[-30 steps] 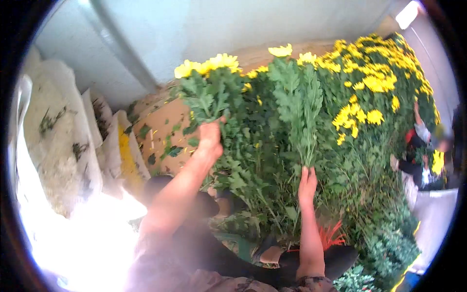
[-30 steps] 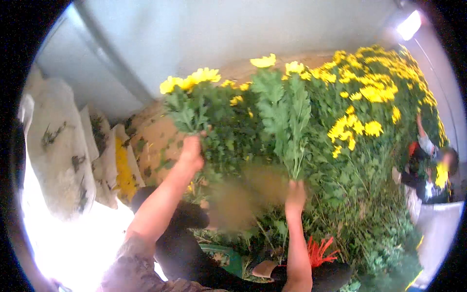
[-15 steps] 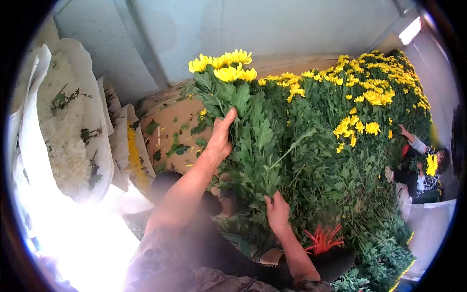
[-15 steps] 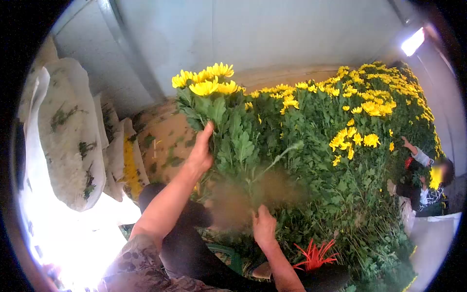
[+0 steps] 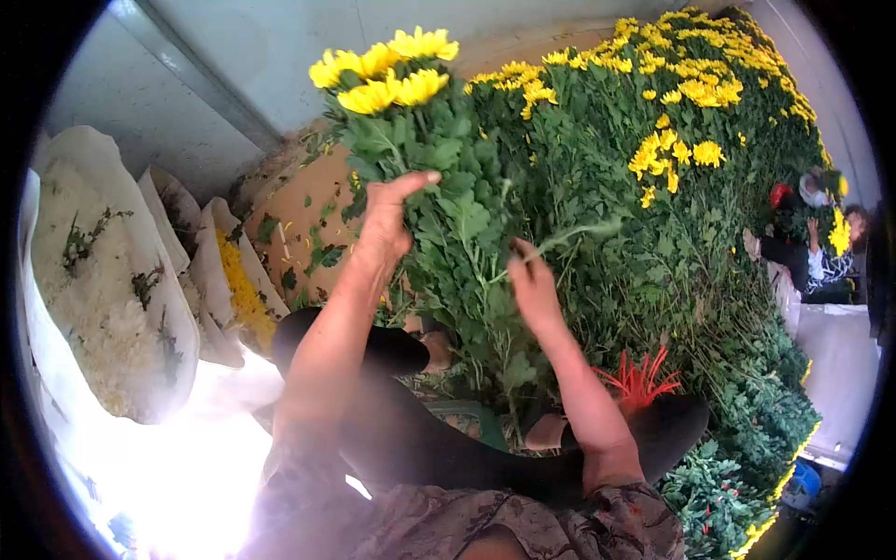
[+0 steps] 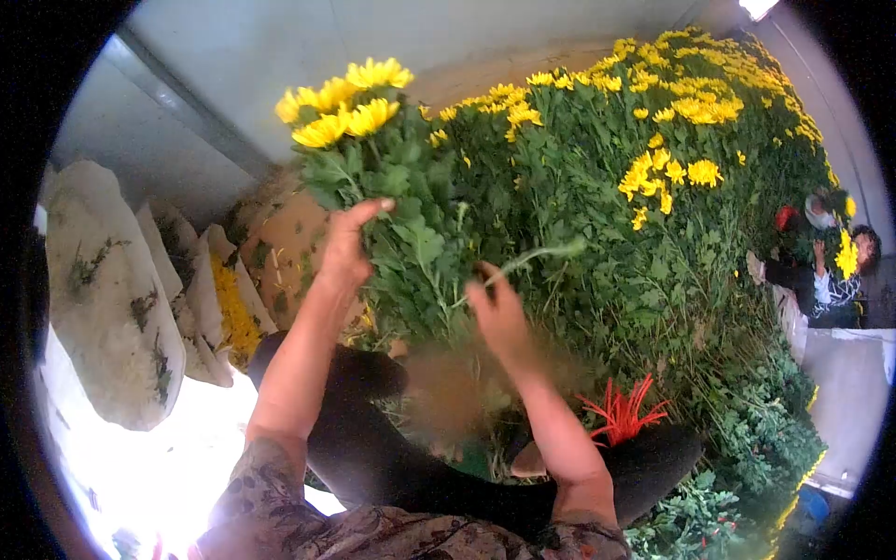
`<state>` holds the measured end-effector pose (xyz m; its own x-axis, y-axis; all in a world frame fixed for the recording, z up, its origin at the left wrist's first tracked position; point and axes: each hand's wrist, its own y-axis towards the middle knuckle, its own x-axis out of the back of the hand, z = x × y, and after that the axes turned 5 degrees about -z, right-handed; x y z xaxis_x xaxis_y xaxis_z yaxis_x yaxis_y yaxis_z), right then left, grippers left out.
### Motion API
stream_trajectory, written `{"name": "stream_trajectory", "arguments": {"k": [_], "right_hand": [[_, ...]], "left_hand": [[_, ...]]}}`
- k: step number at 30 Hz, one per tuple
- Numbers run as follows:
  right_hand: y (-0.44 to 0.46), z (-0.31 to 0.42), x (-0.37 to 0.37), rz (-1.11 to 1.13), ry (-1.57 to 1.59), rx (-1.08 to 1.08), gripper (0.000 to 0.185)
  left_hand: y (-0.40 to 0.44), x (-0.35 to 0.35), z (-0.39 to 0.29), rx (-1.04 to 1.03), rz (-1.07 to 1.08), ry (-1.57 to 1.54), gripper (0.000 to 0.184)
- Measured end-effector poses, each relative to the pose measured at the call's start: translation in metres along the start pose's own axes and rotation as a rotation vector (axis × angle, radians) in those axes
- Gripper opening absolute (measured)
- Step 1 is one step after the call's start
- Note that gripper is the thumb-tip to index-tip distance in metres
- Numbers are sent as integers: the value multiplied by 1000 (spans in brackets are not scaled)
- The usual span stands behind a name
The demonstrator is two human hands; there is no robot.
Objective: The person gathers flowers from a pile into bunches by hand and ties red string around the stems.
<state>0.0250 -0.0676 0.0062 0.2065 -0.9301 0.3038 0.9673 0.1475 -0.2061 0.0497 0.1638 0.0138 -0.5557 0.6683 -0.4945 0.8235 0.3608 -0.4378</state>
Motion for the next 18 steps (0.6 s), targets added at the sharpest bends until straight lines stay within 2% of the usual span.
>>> {"name": "stream_trajectory", "arguments": {"k": [2, 4, 5, 6, 8, 10, 11, 12, 13, 14, 15, 16, 17, 18], "right_hand": [[20, 14, 3, 67, 202, -34, 39], [39, 12, 24, -153, 69, 58, 39], [44, 26, 47, -205, 135, -169, 44], [61, 6, 69, -382, 577, -98, 48], [82, -25, 131, -663, 742, -51, 50], [105, -100, 204, -626, 1190, 63, 57], [97, -68, 187, -645, 1220, 13, 67], [87, -41, 164, -464, 1141, 57, 70], [61, 33, 115, -292, 1047, 112, 74], [39, 72, 76, 129, 972, 205, 78], [20, 108, 43, 249, 508, 262, 77], [11, 110, 26, 241, -38, 465, 77], [13, 99, 14, 123, -448, 497, 80], [11, 78, 1, 4, -676, 493, 66]], "left_hand": [[-8, -8, -5, 36, -92, 58, 29], [3, 3, -1, 8, -42, -93, 27], [7, 8, -2, -5, -52, -99, 27], [12, 13, -3, -9, -59, -113, 29], [11, 18, -6, -12, -70, -133, 31], [5, 16, -13, -16, -53, -111, 29], [-2, 8, -18, 15, -135, -17, 29], [-2, 3, -15, 5, -126, -21, 29], [-2, 0, -10, -21, -55, -21, 30], [-6, -1, -5, -32, 12, -9, 31], [-9, -3, -6, -7, 60, -133, 38], [-9, -4, -7, -16, 75, -123, 38], [-8, -5, -7, -12, 97, -171, 38], [-8, -5, -9, -12, 117, -224, 38]]}}
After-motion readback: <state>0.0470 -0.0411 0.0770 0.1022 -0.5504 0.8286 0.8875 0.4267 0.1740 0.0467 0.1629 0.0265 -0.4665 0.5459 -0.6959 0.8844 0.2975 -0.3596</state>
